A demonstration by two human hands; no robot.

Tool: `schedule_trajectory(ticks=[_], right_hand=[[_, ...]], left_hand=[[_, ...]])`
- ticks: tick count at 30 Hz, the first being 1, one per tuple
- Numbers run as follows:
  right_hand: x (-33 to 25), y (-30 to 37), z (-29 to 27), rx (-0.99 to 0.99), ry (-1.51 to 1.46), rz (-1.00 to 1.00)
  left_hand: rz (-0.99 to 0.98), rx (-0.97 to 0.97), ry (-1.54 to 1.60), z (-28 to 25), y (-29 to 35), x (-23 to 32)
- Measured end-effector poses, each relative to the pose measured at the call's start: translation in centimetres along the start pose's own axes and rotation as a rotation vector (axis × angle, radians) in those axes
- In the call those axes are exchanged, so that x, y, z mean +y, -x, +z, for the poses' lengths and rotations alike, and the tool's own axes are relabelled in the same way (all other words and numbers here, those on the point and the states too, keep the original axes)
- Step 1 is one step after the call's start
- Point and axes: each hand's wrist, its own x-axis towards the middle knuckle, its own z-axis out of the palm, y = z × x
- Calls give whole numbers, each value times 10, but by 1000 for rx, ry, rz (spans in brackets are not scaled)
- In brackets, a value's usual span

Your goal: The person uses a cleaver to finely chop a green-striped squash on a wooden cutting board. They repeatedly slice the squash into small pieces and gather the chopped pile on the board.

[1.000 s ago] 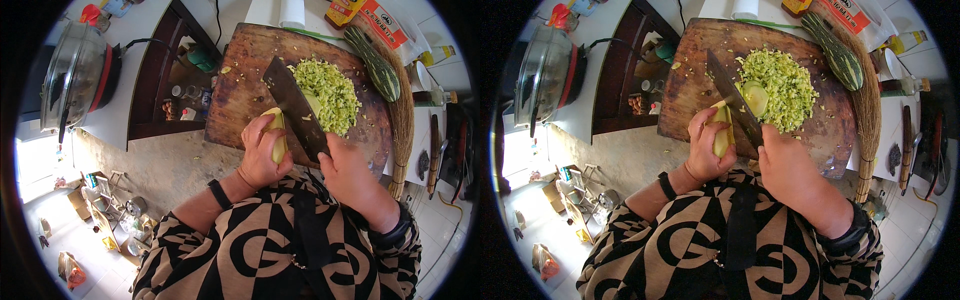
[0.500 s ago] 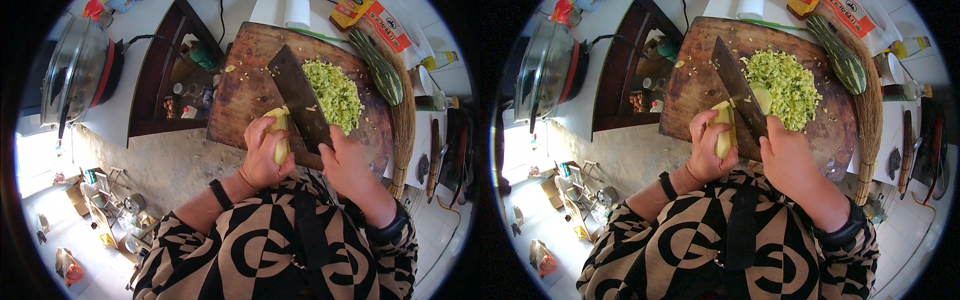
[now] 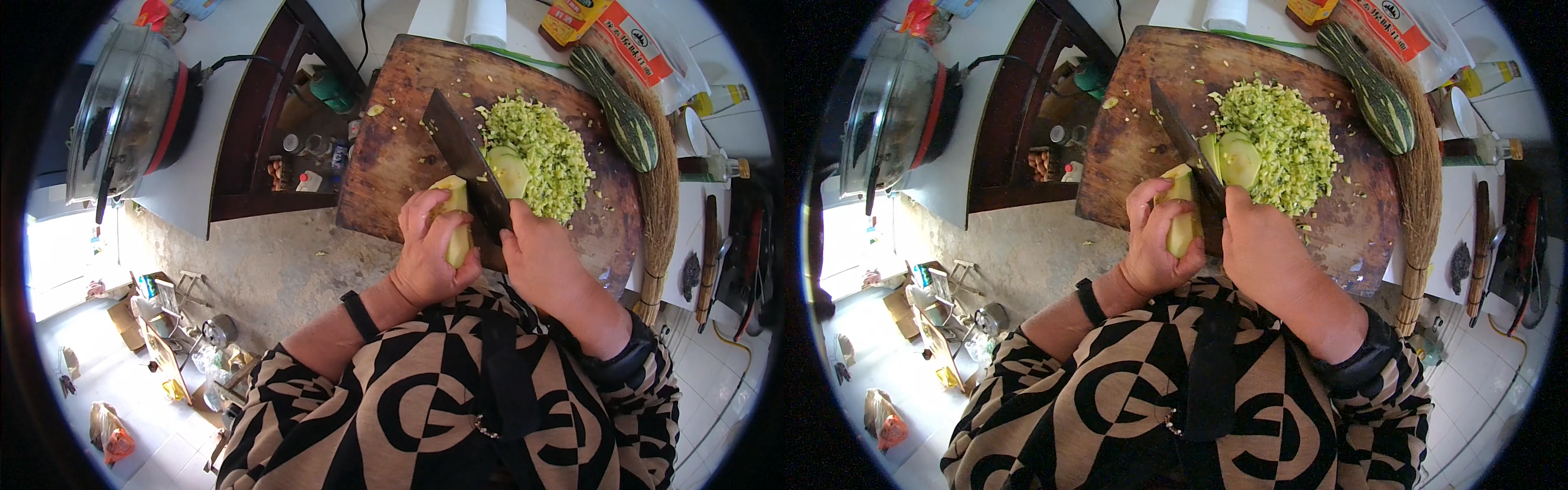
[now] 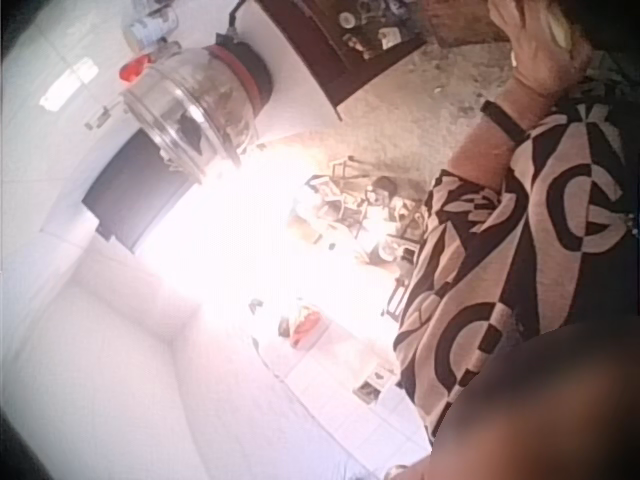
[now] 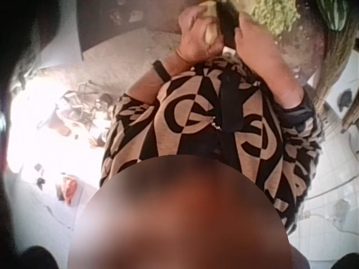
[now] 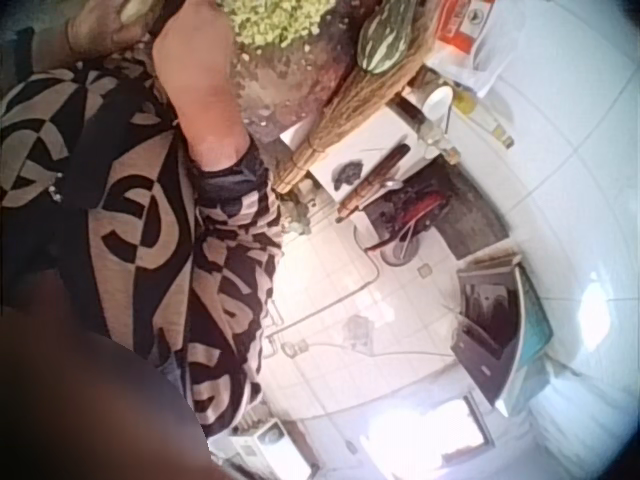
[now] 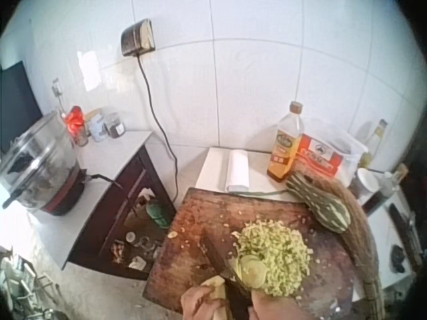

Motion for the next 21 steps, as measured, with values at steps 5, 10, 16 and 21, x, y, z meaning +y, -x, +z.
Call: schedule_trajectory(ticks=[5, 10, 16, 21], right_hand=[[-5, 10, -19, 50, -67, 45], [-14, 19, -33, -35, -105, 20], [-8, 3, -11, -36, 6, 15], [-2, -9, 1, -42, 8, 19]], left_hand=[[8, -11, -10, -1, 1, 0], [31, -38, -46, -3, 0, 0], [-4, -11, -9, -2, 0, 0], [7, 5, 1, -1, 0, 0]])
